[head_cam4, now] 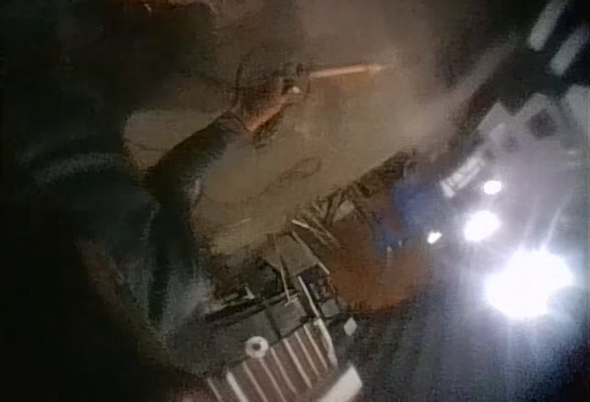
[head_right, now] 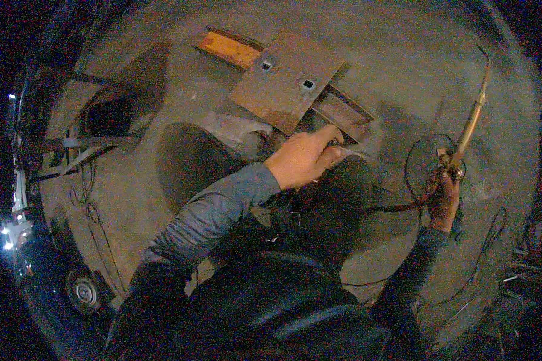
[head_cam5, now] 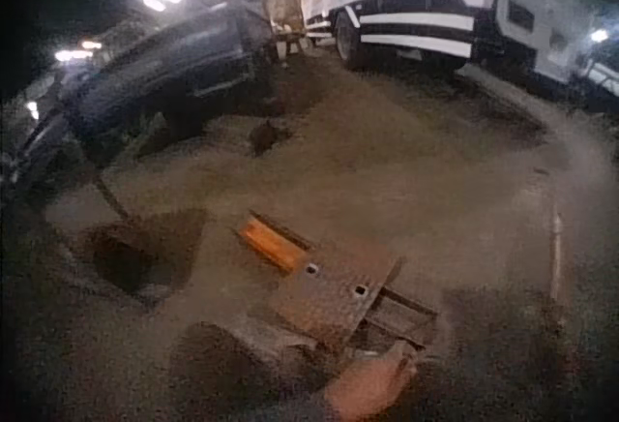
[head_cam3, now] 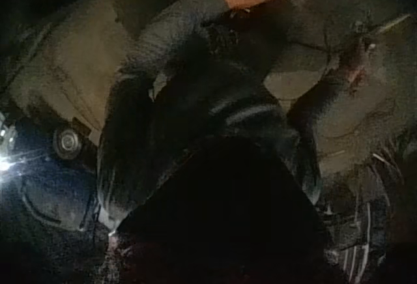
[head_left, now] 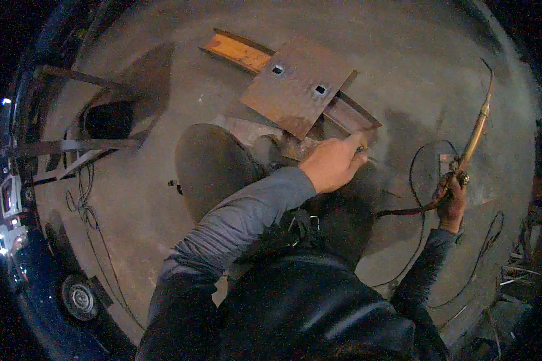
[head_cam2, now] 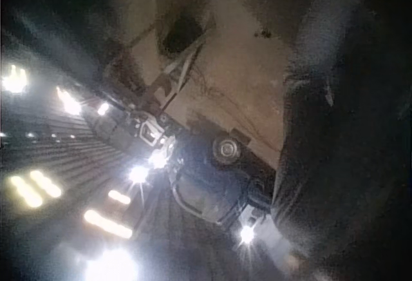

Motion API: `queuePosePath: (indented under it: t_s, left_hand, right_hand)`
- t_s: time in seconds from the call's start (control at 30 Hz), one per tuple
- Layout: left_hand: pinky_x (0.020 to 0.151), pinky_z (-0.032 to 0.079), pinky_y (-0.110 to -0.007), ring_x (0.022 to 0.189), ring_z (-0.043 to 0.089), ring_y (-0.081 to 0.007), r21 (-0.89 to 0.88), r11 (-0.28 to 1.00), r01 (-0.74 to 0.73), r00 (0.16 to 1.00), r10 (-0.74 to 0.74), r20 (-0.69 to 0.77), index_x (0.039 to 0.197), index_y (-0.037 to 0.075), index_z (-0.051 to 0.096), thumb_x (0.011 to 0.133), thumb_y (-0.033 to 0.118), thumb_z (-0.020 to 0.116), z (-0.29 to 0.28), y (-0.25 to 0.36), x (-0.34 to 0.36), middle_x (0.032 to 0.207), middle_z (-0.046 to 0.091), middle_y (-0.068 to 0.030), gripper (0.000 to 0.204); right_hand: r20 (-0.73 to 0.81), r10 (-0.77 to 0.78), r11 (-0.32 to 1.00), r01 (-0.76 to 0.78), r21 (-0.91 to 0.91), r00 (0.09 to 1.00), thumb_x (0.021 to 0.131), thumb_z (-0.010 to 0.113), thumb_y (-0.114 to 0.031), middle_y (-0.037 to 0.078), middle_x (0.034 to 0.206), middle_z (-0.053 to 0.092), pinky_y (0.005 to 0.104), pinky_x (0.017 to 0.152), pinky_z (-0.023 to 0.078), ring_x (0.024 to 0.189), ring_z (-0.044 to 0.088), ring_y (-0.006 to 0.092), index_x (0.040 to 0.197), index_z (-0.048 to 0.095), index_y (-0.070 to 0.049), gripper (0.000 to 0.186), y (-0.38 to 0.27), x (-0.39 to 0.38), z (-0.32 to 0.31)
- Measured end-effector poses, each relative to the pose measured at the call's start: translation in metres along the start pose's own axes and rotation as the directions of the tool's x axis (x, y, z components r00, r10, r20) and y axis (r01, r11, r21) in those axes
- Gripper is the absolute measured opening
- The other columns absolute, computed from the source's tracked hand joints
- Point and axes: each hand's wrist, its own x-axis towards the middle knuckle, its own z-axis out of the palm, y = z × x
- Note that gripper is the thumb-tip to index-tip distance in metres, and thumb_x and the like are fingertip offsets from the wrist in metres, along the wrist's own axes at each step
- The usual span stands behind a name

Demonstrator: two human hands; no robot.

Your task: The person uses a welding torch to cut and weld a metal plate, then uses a hammer to remove slag and inspect the work. The person repeats the welding process on different sections of the metal plate.

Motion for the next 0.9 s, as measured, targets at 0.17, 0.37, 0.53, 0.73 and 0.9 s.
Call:
queuePosePath:
  t_s: [0.17,0.37,0.53,0.73,0.9]
  left_hand:
    - [0.081,0.052,-0.055,0.091,0.066,-0.0484,-0.020,0.999,-0.051,0.993,0.048,-0.109,0.122,0.004,0.055,0.099,0.029,0.058,0.003,-0.007,-0.008,0.096,0.069,-0.0257,0.035]
    - [0.093,0.052,-0.047,0.108,0.066,-0.0406,-0.166,0.976,-0.141,0.977,0.110,-0.184,0.127,0.006,0.057,0.097,0.026,0.060,0.017,0.025,-0.017,0.113,0.068,-0.0208,0.036]
    - [0.097,0.051,-0.046,0.112,0.064,-0.0384,-0.290,0.887,-0.359,0.933,0.337,-0.122,0.129,0.006,0.057,0.095,0.023,0.063,0.044,0.052,-0.020,0.119,0.066,-0.0198,0.039]
    - [0.096,0.051,-0.047,0.113,0.062,-0.0406,-0.303,0.820,-0.486,0.870,0.488,-0.076,0.131,0.006,0.054,0.095,0.020,0.060,0.062,0.065,-0.025,0.123,0.062,-0.0187,0.039]
    - [0.091,0.053,-0.048,0.110,0.063,-0.0412,-0.255,0.835,-0.488,0.868,0.496,-0.040,0.131,0.007,0.053,0.094,0.020,0.062,0.067,0.076,-0.015,0.121,0.063,-0.0181,0.040]
  right_hand:
    - [-0.032,-0.113,0.979,0.106,-0.174,0.993,0.094,0.064,-0.015,0.006,0.101,0.068,0.0245,0.057,0.051,0.071,0.063,0.0120,0.137,0.051,-0.008,0.045,-0.026,-0.052,0.078]
    - [0.013,-0.079,0.997,0.079,-0.018,0.997,0.102,0.057,-0.022,0.010,0.105,0.067,0.0228,0.052,0.051,0.067,0.061,0.0116,0.134,0.048,-0.008,0.037,-0.027,-0.086,0.154]
    - [0.030,0.021,0.996,-0.018,-0.092,0.999,0.107,0.047,-0.037,0.005,0.083,0.065,0.0257,0.043,0.046,0.054,0.057,0.0116,0.126,0.052,-0.011,0.032,-0.011,-0.107,0.152]
    - [0.093,0.156,0.960,-0.173,0.219,0.983,0.103,0.055,-0.030,0.004,0.080,0.062,0.0241,0.035,0.042,0.042,0.050,0.0106,0.128,0.051,-0.011,0.031,-0.018,-0.135,0.146]
    - [0.075,0.114,0.969,-0.127,0.210,0.991,0.104,0.052,-0.025,0.004,0.078,0.058,0.0218,0.028,0.038,0.040,0.046,0.0087,0.133,0.043,-0.015,0.031,-0.002,-0.132,0.124]
